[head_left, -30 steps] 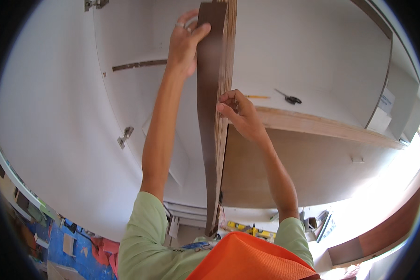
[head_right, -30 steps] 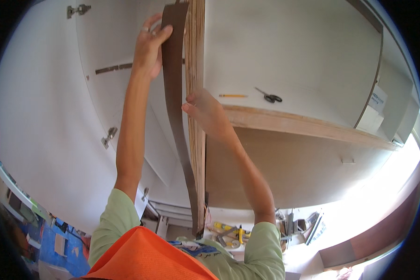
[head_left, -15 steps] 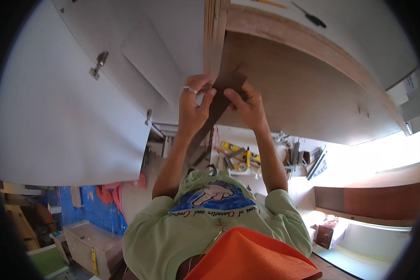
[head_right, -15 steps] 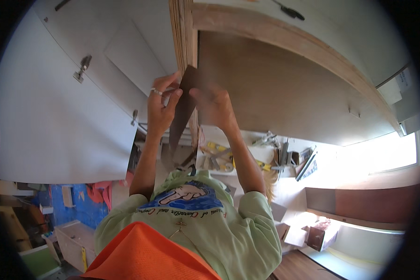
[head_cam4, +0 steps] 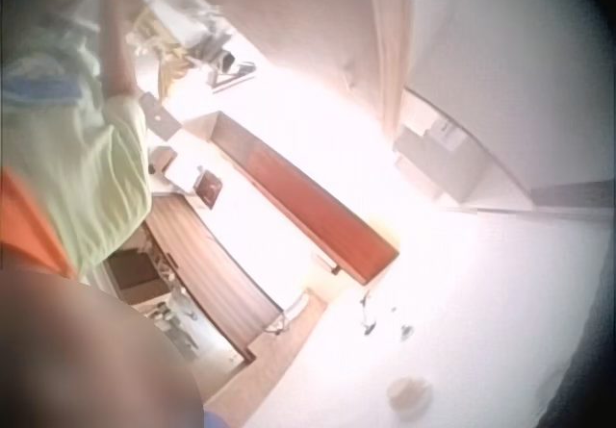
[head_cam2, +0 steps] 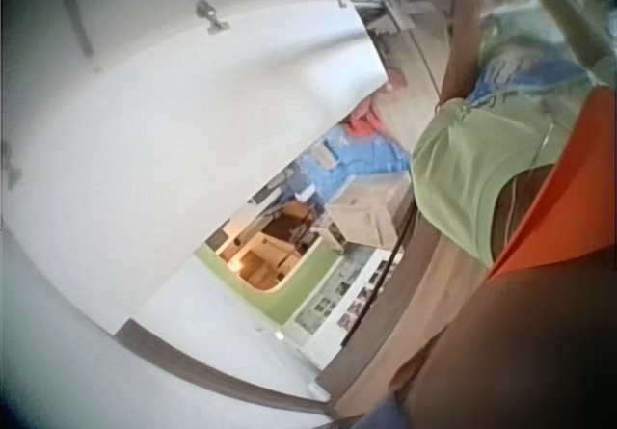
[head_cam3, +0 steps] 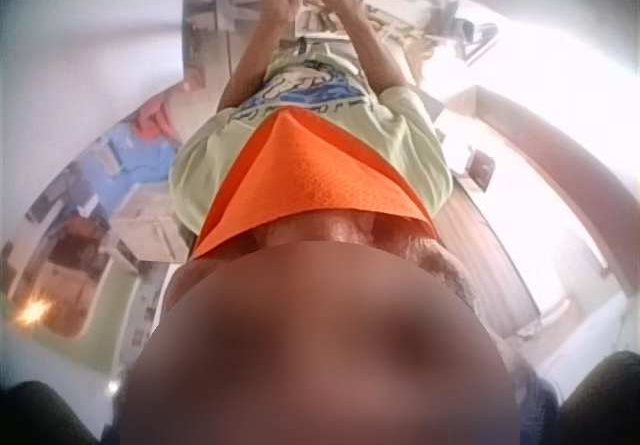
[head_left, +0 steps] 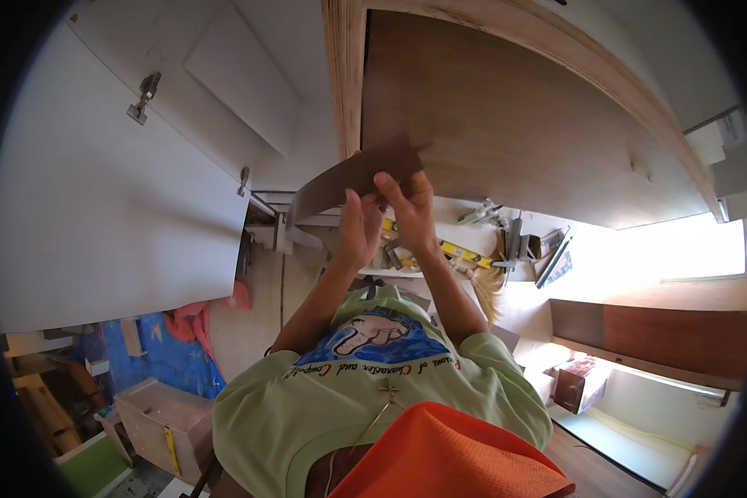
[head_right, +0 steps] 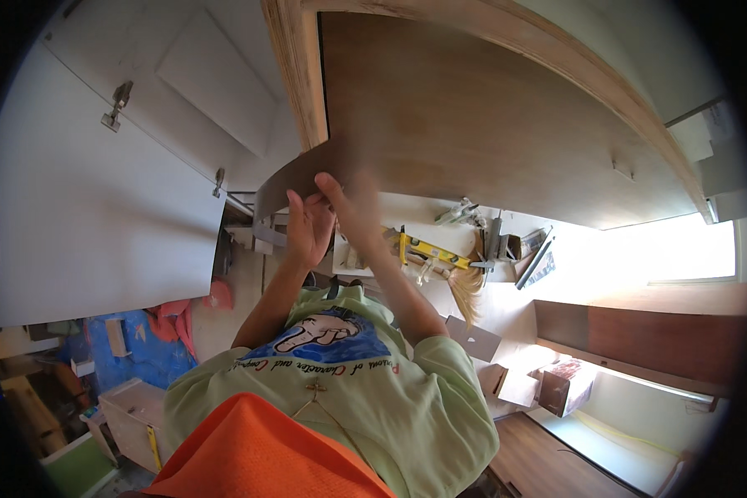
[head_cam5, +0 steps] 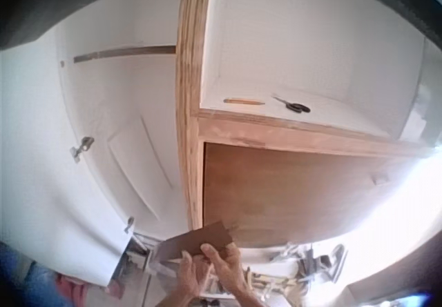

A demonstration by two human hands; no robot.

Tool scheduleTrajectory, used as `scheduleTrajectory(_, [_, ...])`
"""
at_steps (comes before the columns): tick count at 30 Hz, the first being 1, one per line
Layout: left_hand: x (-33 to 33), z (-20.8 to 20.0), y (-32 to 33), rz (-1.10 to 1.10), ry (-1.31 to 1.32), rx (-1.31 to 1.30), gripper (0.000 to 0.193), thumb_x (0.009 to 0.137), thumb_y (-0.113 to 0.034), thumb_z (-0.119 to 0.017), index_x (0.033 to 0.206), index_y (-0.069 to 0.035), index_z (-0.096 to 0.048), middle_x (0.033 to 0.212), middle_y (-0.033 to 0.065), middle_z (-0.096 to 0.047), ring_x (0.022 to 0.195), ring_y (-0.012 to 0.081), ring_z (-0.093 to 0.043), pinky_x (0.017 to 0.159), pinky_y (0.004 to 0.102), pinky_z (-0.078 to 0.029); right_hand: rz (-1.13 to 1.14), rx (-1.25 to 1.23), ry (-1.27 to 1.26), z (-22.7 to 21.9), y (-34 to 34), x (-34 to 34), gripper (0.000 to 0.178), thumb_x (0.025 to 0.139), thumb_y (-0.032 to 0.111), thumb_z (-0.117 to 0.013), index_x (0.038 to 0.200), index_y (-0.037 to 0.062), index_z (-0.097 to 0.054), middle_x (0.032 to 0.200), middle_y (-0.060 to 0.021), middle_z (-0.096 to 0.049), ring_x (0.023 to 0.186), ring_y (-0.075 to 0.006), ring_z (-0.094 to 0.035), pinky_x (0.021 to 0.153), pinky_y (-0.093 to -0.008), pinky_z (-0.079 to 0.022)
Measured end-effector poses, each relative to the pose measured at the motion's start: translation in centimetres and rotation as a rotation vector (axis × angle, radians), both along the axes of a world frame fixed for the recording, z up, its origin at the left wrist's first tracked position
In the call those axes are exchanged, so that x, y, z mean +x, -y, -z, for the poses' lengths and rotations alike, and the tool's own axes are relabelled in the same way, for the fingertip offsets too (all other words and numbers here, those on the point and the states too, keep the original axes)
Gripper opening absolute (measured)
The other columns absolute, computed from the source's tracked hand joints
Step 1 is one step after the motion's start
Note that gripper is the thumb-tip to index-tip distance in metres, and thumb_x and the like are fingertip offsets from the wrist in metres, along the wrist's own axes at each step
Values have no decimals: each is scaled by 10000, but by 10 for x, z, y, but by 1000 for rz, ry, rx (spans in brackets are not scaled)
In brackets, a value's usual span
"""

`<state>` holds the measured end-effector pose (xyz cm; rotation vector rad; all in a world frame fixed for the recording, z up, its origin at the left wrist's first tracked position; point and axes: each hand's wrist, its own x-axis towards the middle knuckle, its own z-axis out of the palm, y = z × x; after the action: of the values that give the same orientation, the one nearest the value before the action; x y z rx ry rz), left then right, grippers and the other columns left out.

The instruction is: The person cuts a brown edge-banding strip with scissors, then aligns and presses it onto the vertical edge of a cabinet frame. The person repeats this process multiple times, cutting and fitting additional strips along the same edge.

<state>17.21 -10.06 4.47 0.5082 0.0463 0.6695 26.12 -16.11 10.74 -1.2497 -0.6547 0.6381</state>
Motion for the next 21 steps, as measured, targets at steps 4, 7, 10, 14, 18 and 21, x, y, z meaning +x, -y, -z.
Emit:
scheduleTrajectory(4, [-10,-19,-13,-27,-251,-32,528,1041,-532,-451,1258,-73,-594,1084,29,-673,999,154,-613,839,326,-478,-288,-222,440,6,23,29,243,955,181,-696,1146,35,-668,983,-85,-728,811,-157,-697,756,-299,-567])
scheduleTrajectory(7, [-19,-30,-22,-368,-186,-9,342,1025,-362,-570,1189,-69,-633,1080,55,-719,973,162,-677,847,345,-538,-494,-555,686,-27,63,92,250,932,164,-704,1159,63,-687,981,-63,-742,827,-156,-702,792,-302,-564])
scheduleTrajectory(10, [-43,-33,-41,-343,-139,78,293,1010,-314,-602,1161,-66,-643,1113,66,-720,1025,184,-687,897,362,-549,85,-538,1165,-115,88,166,199,926,105,-644,1108,65,-714,961,-57,-750,844,-166,-702,777,-318,-553])
scheduleTrajectory(14, [-54,-32,-45,-352,-138,140,270,1008,-300,-604,1127,-64,-660,1086,71,-724,978,201,-704,849,364,-577,452,-170,1310,-261,47,242,340,960,322,-655,1106,18,-695,928,-116,-716,811,-207,-669,726,-357,-523])
scheduleTrajectory(18, [-67,-34,-32,-277,-145,125,272,1013,-287,-589,1139,-55,-655,1098,79,-723,979,198,-705,816,348,-587,461,-533,1556,-299,-11,256,287,925,282,-689,880,-1,-702,784,-148,-697,729,-213,-656,659,-350,-504])
scheduleTrajectory(21, [-85,-33,-25,-230,-51,175,258,1026,-245,-560,1160,-40,-639,1136,96,-715,1026,202,-703,826,348,-604,422,-994,1374,-310,-28,257,556,836,543,-763,1100,53,-770,993,-103,-736,919,-134,-659,797,-312,-511])
